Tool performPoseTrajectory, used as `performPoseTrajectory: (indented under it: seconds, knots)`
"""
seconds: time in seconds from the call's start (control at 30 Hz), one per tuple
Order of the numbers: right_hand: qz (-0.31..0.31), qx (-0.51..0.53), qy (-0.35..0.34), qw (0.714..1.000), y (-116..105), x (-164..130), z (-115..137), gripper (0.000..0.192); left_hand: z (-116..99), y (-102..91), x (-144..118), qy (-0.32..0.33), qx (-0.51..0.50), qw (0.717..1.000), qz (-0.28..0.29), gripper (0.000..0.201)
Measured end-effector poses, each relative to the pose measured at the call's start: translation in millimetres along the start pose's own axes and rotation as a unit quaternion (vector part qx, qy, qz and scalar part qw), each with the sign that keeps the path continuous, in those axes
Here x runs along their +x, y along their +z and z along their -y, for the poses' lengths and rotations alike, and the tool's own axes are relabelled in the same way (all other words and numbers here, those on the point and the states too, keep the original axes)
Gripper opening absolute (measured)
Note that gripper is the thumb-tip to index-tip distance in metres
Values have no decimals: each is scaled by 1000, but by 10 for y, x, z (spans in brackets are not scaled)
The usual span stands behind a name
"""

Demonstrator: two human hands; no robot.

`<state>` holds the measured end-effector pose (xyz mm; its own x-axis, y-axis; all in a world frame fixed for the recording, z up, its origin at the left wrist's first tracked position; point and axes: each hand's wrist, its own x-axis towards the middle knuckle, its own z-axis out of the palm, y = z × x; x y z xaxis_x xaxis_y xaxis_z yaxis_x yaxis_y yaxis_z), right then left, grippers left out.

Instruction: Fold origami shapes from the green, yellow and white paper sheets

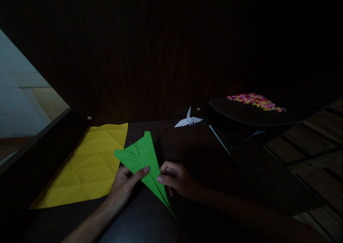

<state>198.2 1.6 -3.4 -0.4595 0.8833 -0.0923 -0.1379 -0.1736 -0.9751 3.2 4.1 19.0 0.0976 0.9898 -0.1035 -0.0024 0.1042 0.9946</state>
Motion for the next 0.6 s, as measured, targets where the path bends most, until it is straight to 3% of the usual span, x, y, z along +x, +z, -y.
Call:
performPoseTrajectory:
  seconds: [0.2,0.43,0.6]
  knots:
    - [28,34,14,999,27,-14,32,32,-21,-40,27,4,-28,992,-124,25]
    - [-35,37,-25,998,23,47,-10,27,-70,-3,24,-13,-60,984,-166,26]
    - [-86,-26,-39,995,-23,52,-7,29,-41,3,47,-24,-102,974,-200,28]
